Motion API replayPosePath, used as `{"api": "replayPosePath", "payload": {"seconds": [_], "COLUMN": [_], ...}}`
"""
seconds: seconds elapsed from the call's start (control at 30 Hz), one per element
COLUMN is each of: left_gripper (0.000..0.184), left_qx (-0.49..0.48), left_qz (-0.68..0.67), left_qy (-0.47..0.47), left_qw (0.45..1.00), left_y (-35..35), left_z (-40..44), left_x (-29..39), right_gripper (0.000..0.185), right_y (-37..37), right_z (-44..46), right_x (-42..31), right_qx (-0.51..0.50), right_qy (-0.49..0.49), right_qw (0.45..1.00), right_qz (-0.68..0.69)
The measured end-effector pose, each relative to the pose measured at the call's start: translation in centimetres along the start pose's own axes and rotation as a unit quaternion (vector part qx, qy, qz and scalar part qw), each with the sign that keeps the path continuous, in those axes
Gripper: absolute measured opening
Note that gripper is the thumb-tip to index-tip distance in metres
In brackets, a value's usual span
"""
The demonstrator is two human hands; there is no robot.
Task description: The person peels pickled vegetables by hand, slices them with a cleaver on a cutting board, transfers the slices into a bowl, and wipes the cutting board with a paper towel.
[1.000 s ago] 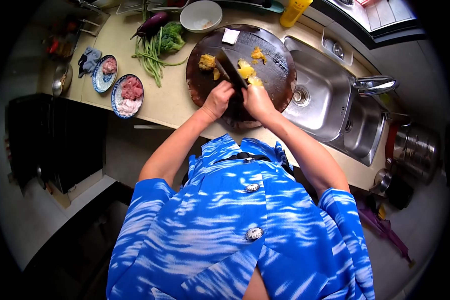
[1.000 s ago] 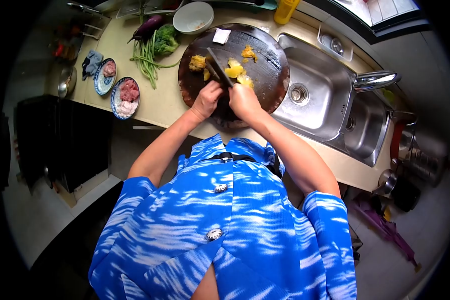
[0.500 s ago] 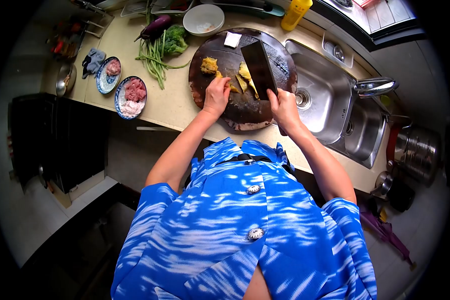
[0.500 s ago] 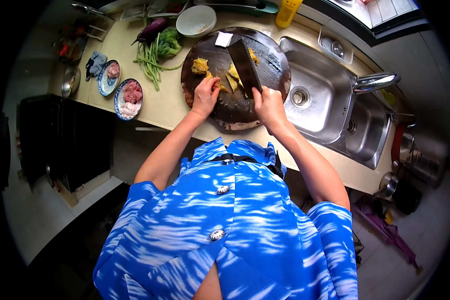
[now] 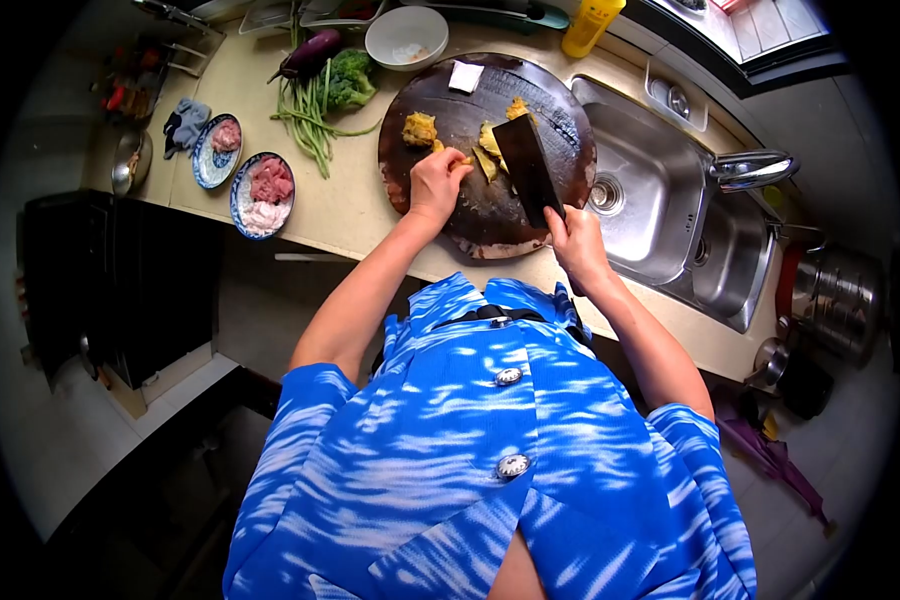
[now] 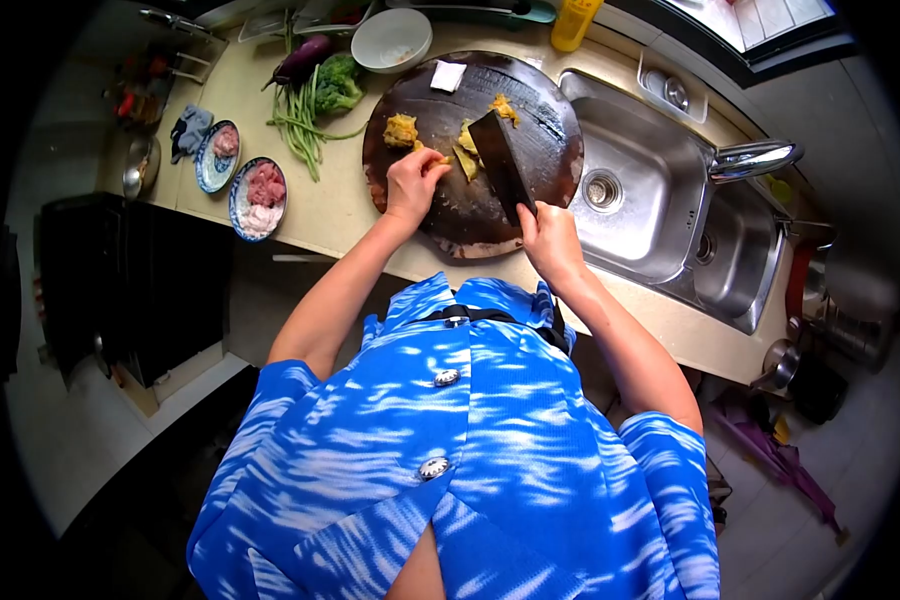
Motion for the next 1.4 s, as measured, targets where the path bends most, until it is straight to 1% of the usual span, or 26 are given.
{"api": "replayPosePath", "payload": {"seconds": [0.07,0.1,0.13,0.2,0.23,0.27,0.33,0.37,0.4,0.47,0.53,0.6,0.67,0.7,0.73,0.8,0.83,0.87,0.93,0.97,1.03,1.07,1.13,1.17,1.27,1.4], "left_gripper": [0.007,0.008,0.008,0.011,0.01,0.007,0.005,0.006,0.006,0.009,0.02,0.03,0.036,0.034,0.034,0.032,0.028,0.028,0.024,0.024,0.024,0.024,0.026,0.026,0.016,0.011], "left_qx": [0.052,0.033,0.033,0.034,0.053,0.101,0.142,0.134,0.134,0.002,-0.042,-0.072,-0.085,-0.072,-0.073,-0.034,-0.029,-0.028,0.011,0.011,0.008,0.006,0.029,0.028,0.01,0.016], "left_qz": [-0.102,-0.206,-0.207,-0.165,-0.158,-0.003,0.039,0.059,0.06,0.059,0.029,0.032,0.086,0.079,0.077,0.093,0.077,0.078,0.048,0.048,0.032,0.032,0.051,0.051,0.112,0.134], "left_qy": [-0.062,-0.129,-0.128,-0.036,-0.055,0.047,0.01,0.043,0.043,0.142,0.192,0.187,0.187,0.158,0.159,0.124,0.131,0.131,0.123,0.123,0.078,0.078,0.055,0.055,0.107,0.074], "left_qw": [0.991,0.969,0.969,0.985,0.984,0.994,0.989,0.988,0.988,0.988,0.98,0.979,0.975,0.982,0.982,0.987,0.988,0.988,0.991,0.991,0.996,0.996,0.997,0.997,0.988,0.988], "left_y": [0.6,0.5,0.1,-1.5,-2.2,-3.5,-5.0,-5.1,-5.1,-3.4,-1.8,0.1,1.6,2.1,2.3,2.4,2.4,2.4,2.1,2.1,1.6,1.6,1.1,1.1,1.2,1.6], "left_z": [0.6,0.9,1.2,2.0,2.4,2.8,3.4,3.3,3.1,2.4,1.1,0.1,-0.5,-0.5,-0.5,0.0,0.1,0.2,0.3,0.3,0.3,0.2,0.1,0.1,-0.1,-0.4], "left_x": [-1.8,-1.3,-1.0,0.0,-0.8,-0.7,-1.4,-1.2,-0.9,0.7,2.5,3.6,3.6,3.3,3.1,2.3,2.2,2.1,1.6,1.3,0.4,0.1,0.0,0.1,0.7,2.1], "right_gripper": [0.028,0.028,0.028,0.028,0.028,0.029,0.029,0.029,0.029,0.029,0.029,0.029,0.028,0.028,0.028,0.028,0.028,0.028,0.028,0.028,0.028,0.028,0.028,0.028,0.028,0.028], "right_y": [0.3,0.4,0.4,0.3,0.3,0.3,0.4,0.5,0.5,0.6,0.6,0.2,-0.2,-0.3,-0.4,-0.2,-0.1,0.0,0.3,0.4,0.5,0.5,0.4,0.4,0.4,0.3], "right_z": [-0.1,-0.1,-0.2,-0.6,-0.7,-0.9,-1.4,-1.5,-1.5,-1.7,-1.4,-1.1,-1.2,-1.2,-1.2,-1.3,-1.4,-1.5,-1.7,-1.7,-1.8,-1.8,-1.8,-1.8,-1.7,-1.8], "right_x": [0.7,0.6,0.6,0.4,0.2,0.0,-0.3,-0.4,-0.3,0.5,1.1,1.3,1.2,1.1,1.1,1.1,1.1,1.1,1.1,1.2,1.1,1.1,1.1,1.1,1.1,1.1], "right_qx": [-0.013,-0.015,-0.018,-0.02,-0.018,-0.017,-0.02,-0.021,-0.021,-0.024,-0.012,0.015,0.023,0.027,0.031,0.027,0.023,0.022,0.018,0.018,0.023,0.023,0.024,0.024,0.033,0.033], "right_qy": [0.018,0.019,0.02,0.022,0.011,0.0,-0.016,-0.032,-0.032,0.001,-0.002,0.009,0.019,0.021,0.022,0.028,0.031,0.03,0.029,0.029,0.019,0.021,0.024,0.024,0.022,0.025], "right_qw": [1.0,1.0,1.0,1.0,1.0,0.999,0.999,0.999,0.999,0.999,1.0,1.0,1.0,0.999,0.999,0.999,0.999,0.999,0.999,0.999,1.0,1.0,0.999,0.999,0.999,0.999], "right_qz": [0.012,0.013,0.003,-0.005,-0.018,-0.031,-0.03,-0.029,-0.029,-0.027,-0.023,-0.009,-0.003,-0.002,0.001,0.0,0.0,0.001,-0.001,-0.001,-0.002,-0.001,0.01,0.01,0.005,0.005]}}
Point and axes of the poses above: each hand's wrist, its own z-axis towards the middle knuckle, its own y-axis out of the palm, x = y × z, the point moved 4 cm from there along z, towards the middle knuckle, and after that the axes turned 9 degrees about -z, right-handed, at the moved point
